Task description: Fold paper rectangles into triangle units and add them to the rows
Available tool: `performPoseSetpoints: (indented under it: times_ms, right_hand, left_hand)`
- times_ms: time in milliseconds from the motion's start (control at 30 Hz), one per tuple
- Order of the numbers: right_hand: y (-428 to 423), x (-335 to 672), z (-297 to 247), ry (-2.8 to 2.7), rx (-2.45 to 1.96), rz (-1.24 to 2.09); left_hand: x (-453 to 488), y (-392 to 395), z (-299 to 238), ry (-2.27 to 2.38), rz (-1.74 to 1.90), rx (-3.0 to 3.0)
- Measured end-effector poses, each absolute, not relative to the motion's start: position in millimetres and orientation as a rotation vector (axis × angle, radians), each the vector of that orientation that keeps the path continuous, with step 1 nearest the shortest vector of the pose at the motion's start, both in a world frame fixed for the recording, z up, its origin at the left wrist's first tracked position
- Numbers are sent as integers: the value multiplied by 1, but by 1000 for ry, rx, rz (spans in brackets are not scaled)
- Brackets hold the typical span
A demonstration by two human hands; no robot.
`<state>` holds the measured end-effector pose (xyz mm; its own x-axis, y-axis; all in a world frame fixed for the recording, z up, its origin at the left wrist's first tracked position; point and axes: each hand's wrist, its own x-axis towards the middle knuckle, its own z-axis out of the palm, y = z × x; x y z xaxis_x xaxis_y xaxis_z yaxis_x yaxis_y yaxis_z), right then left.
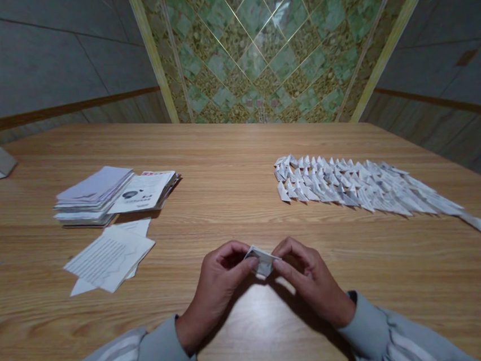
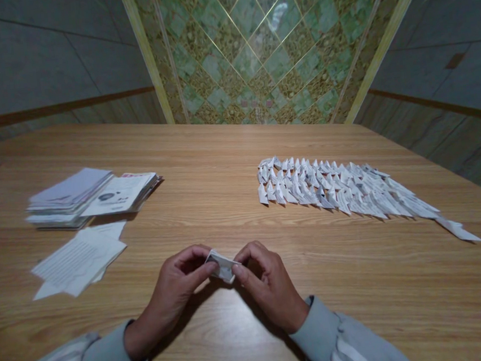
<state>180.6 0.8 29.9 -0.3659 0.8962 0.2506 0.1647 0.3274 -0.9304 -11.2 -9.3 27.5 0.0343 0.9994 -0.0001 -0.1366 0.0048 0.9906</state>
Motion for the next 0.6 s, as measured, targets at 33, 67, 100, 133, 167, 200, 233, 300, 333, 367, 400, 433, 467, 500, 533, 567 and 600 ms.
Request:
performPoseSetpoints:
  times_ms: [33, 67, 100, 133, 167, 200, 233, 300, 333, 367, 400, 433, 467, 500, 533, 567, 600]
  right_hand:
    - [0, 180, 32, -1790, -964, 1065]
    - [0, 180, 34, -1822, -969, 1021]
    - [-1, 180, 36, -1855, -961, 973]
    - [-1, 179, 38, -1888, -943, 925]
    - [-2, 178, 39, -1919, -919, 877]
    - [-2, 178, 40, -1950, -897, 835]
    - [-3, 177, 41, -1977, -877, 800]
    - [-3, 177, 39, -1999, -866, 774]
    - [-4, 177, 38, -1988, -876, 796]
    - [-4, 177, 36, -1964, -893, 837]
    - [-4, 177, 35, -1933, -915, 883]
    - [-3, 177, 34, -1899, -940, 924]
    - [-3, 177, 33, -1875, -965, 948]
    - [-3, 177, 33, -1871, -981, 947]
    - [-3, 177, 33, -1886, -986, 921]
    - [-3, 177, 33, -1913, -972, 877]
    - [-3, 177, 34, -1945, -939, 822]
  left_hand:
    - [-11, -10, 27, 1096, 1244, 1166]
    - [-11, -11, 26, 1103, 1246, 1221]
    - [-11, -13, 26, 1102, 1244, 1292]
    - [-11, -14, 25, 1094, 1236, 1376]
    - [-11, -15, 25, 1082, 1224, 1467]
    - [-11, -16, 25, 1072, 1209, 1557]
    - [-10, -16, 25, 1067, 1193, 1638]
    - [-10, -17, 26, 1073, 1165, 1747]
    - [-11, -17, 27, 1076, 1158, 1778]
    - [-11, -17, 27, 1076, 1152, 1801]
    - [-11, -17, 28, 1076, 1147, 1819]
    - [-12, -17, 28, 1076, 1142, 1839]
    - [-12, -17, 27, 1076, 1138, 1858]
    - [-13, -17, 27, 1079, 1135, 1877]
    - [-13, -17, 26, 1087, 1132, 1891]
    - [-14, -17, 26, 1095, 1131, 1902]
    - [-14, -16, 25, 1102, 1129, 1911]
